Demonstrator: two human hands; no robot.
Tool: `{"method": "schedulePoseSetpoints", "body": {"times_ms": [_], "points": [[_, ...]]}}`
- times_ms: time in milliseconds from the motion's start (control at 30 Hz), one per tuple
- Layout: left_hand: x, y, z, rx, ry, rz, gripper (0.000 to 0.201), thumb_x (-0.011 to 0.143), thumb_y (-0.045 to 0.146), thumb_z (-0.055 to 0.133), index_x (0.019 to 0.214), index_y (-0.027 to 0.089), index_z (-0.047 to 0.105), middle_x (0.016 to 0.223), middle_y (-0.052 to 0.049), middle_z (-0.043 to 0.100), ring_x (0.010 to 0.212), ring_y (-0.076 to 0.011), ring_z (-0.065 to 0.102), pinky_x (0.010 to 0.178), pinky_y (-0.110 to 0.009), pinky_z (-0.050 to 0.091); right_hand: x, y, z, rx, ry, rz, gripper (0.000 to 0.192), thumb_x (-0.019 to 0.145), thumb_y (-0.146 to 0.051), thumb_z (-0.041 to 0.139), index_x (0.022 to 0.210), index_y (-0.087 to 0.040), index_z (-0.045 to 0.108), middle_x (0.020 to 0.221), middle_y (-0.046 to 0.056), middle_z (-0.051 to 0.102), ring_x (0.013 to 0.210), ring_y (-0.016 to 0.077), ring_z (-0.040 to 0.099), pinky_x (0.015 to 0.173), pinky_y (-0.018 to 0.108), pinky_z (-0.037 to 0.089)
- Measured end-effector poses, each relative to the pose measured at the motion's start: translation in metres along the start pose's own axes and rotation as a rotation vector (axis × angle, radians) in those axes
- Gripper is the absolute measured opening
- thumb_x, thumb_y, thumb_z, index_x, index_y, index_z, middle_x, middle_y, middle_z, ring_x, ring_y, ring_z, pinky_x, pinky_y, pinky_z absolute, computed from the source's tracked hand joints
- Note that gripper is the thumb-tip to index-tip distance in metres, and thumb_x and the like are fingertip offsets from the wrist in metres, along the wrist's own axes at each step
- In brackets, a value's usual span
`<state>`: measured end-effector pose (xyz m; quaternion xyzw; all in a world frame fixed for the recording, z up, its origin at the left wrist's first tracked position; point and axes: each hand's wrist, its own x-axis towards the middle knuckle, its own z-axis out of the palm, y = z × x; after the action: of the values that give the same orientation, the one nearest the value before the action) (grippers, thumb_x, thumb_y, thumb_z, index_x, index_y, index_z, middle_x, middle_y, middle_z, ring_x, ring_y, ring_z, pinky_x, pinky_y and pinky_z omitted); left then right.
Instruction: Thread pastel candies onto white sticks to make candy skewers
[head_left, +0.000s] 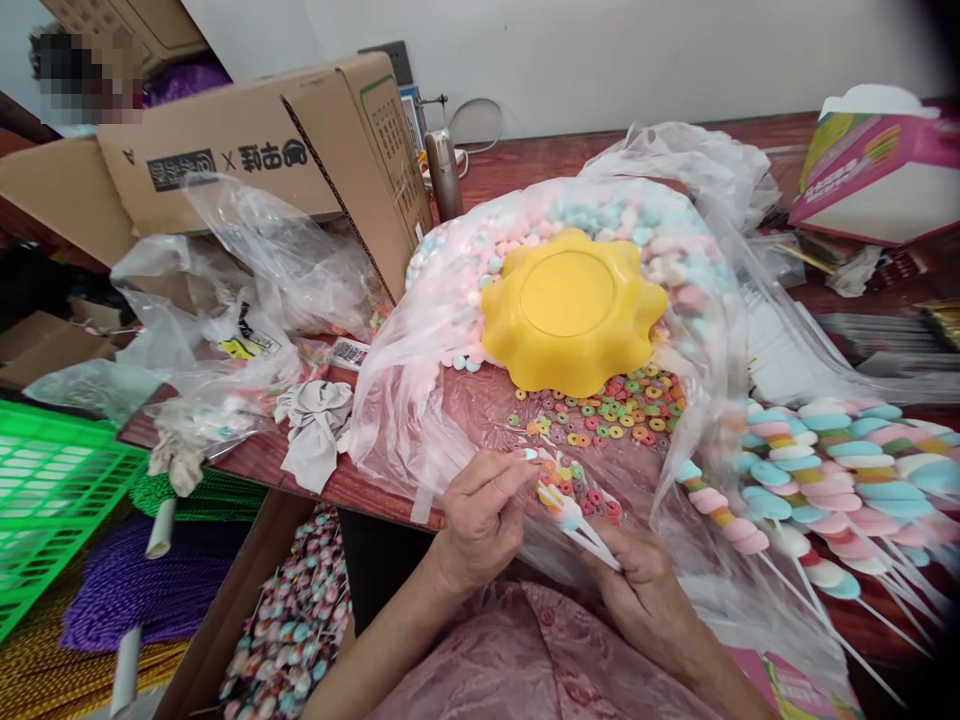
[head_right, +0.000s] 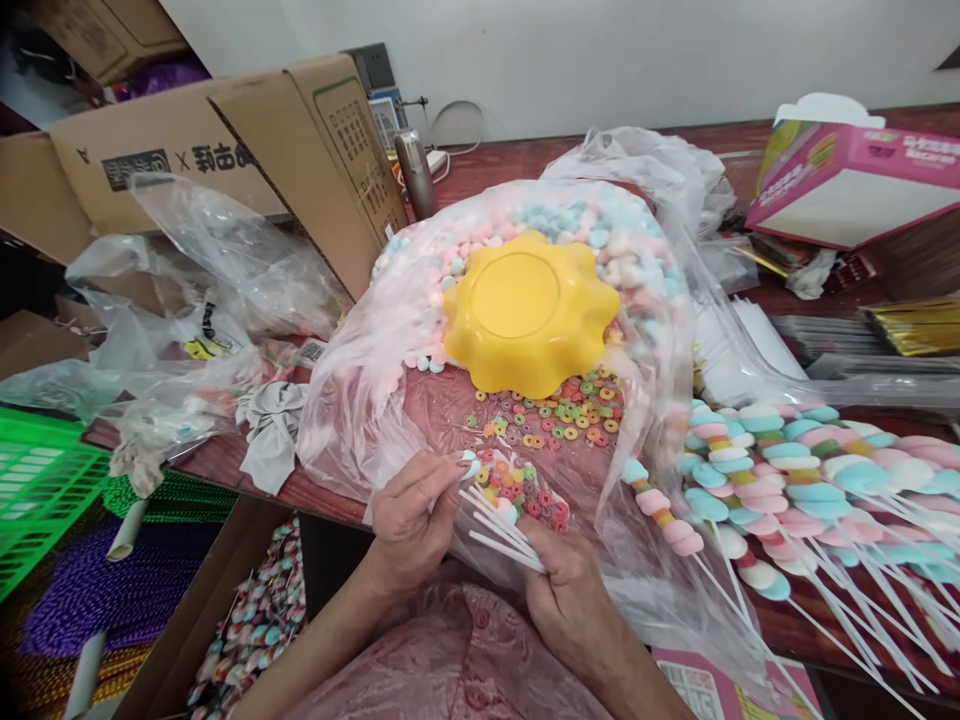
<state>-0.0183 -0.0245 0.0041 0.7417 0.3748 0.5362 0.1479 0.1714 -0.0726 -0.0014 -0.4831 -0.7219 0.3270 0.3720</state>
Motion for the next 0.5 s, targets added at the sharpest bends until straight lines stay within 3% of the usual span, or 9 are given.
{"method": "schedulePoseSetpoints", "body": {"times_ms": [67, 200, 267, 400, 500], "points": [[-0.002, -0.001, 0.001, -0.020, 0.019, -0.041, 0.043, 0.085, 0.004, 0.063, 0.122, 0.026, 0.066, 0.101, -0.006, 0.073, 0.091, -0.0163, 0.069, 0.081, -0.029, 0.059, 0.000, 0.001, 0.000, -0.002, 0.024, 0.000, 0.030, 0.087, -0.011, 0.044, 0.089, -0.019, 0.072, 0.064, -0.002, 0.066, 0.051, 0.0125, 0.059, 0.052, 0.021, 0.051], [-0.004, -0.005, 0.000, -0.191, 0.112, -0.324, 0.062, 0.082, 0.022, 0.075, 0.139, 0.028, 0.052, 0.112, -0.007, 0.068, 0.086, -0.0140, 0.067, 0.071, -0.024, 0.058, -0.003, 0.010, -0.001, -0.024, 0.041, -0.063, 0.038, 0.086, -0.007, 0.042, 0.103, -0.020, 0.073, 0.069, -0.001, 0.070, 0.053, 0.0130, 0.063, 0.051, 0.021, 0.051], [-0.003, -0.007, -0.003, -0.206, 0.058, -0.375, 0.060, 0.080, 0.028, 0.078, 0.136, 0.026, 0.056, 0.119, -0.009, 0.068, 0.089, -0.0152, 0.068, 0.070, -0.023, 0.059, -0.006, 0.016, 0.001, -0.038, 0.058, -0.098, 0.043, 0.085, -0.005, 0.042, 0.112, -0.020, 0.071, 0.078, 0.001, 0.074, 0.059, 0.0139, 0.068, 0.056, 0.021, 0.054], [-0.004, -0.004, -0.005, -0.110, -0.097, -0.219, 0.032, 0.089, 0.020, 0.068, 0.120, 0.021, 0.068, 0.111, -0.010, 0.075, 0.099, -0.0189, 0.072, 0.089, -0.030, 0.061, -0.011, 0.027, 0.005, -0.068, 0.071, -0.124, 0.046, 0.084, -0.003, 0.042, 0.116, -0.019, 0.070, 0.086, 0.004, 0.077, 0.067, 0.0153, 0.072, 0.062, 0.022, 0.057], [-0.012, 0.000, 0.001, 0.033, -0.114, -0.044, 0.042, 0.091, 0.010, 0.060, 0.132, 0.017, 0.059, 0.120, -0.014, 0.073, 0.113, -0.0215, 0.069, 0.099, -0.035, 0.058, -0.011, 0.029, 0.007, -0.088, 0.098, -0.109, 0.041, 0.084, -0.005, 0.043, 0.109, -0.019, 0.073, 0.078, 0.003, 0.076, 0.060, 0.0156, 0.070, 0.057, 0.023, 0.056]]}}
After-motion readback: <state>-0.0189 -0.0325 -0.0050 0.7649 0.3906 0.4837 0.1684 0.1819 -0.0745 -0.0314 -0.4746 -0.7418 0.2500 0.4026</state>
